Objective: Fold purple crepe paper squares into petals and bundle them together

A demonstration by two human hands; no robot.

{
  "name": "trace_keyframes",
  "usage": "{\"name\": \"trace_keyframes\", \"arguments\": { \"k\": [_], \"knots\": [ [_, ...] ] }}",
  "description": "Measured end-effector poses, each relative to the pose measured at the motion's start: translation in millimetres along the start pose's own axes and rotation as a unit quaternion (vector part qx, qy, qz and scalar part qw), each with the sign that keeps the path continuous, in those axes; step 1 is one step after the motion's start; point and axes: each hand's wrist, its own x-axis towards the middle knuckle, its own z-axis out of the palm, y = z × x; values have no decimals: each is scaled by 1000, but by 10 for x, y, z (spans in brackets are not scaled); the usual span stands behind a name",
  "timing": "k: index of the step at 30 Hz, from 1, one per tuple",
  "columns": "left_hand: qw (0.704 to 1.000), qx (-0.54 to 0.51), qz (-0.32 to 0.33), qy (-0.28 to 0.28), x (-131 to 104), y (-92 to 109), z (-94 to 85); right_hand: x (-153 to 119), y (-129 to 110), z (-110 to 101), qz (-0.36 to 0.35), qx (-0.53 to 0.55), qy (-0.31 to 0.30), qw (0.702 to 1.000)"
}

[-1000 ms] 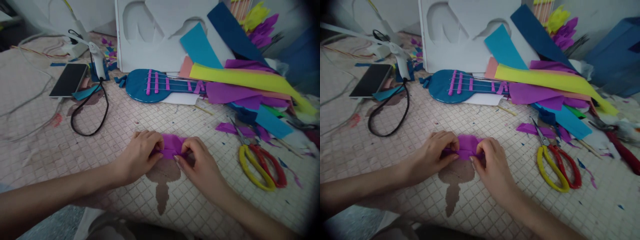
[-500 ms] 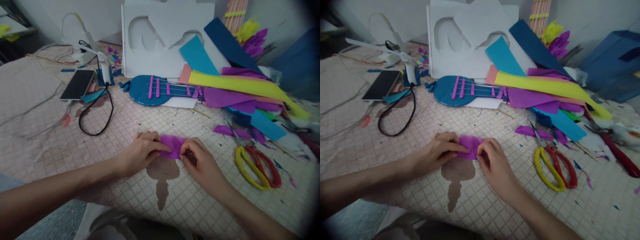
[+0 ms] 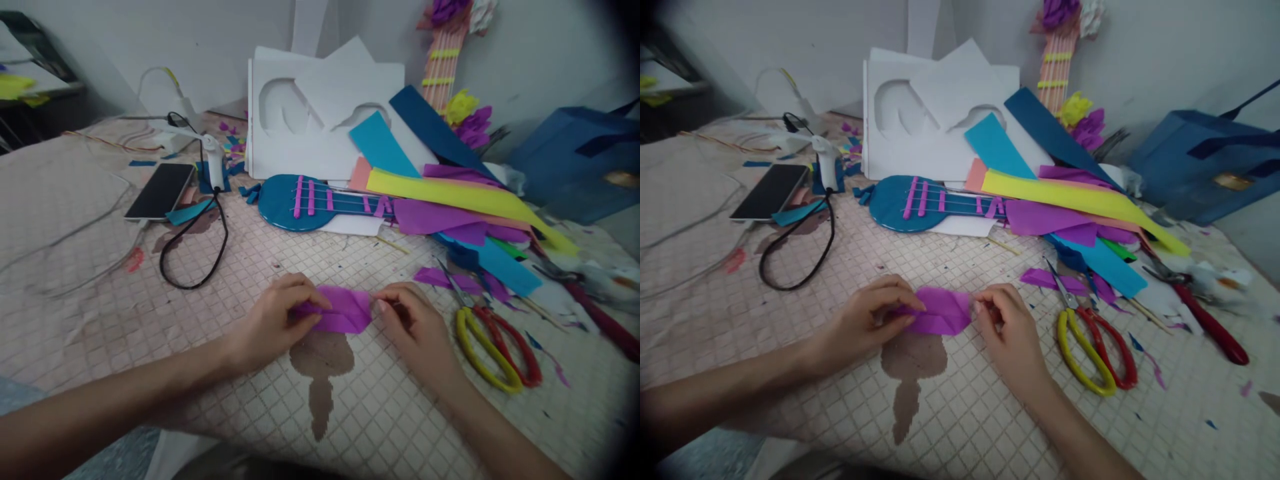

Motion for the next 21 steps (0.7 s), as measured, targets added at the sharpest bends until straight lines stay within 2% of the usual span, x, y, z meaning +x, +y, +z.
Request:
{"name": "trace_keyframes", "arguments": {
  "k": [5, 11, 18, 21],
  "knots": [
    [999, 7, -15, 33, 56, -59, -110, -39, -6, -14, -42, -7, -39, 998],
    [998, 54, -40, -9, 137, -81, -190, -64, -5, -29, -117, -16, -91, 989],
    [996, 79, 41, -15, 150, -29, -131, -80, 13, -33, -183, -64, -113, 975],
    [995, 86, 38, -13, 139, -53, -114, -83, 16, -29, -184, -66, -112, 974]
  ]
}}
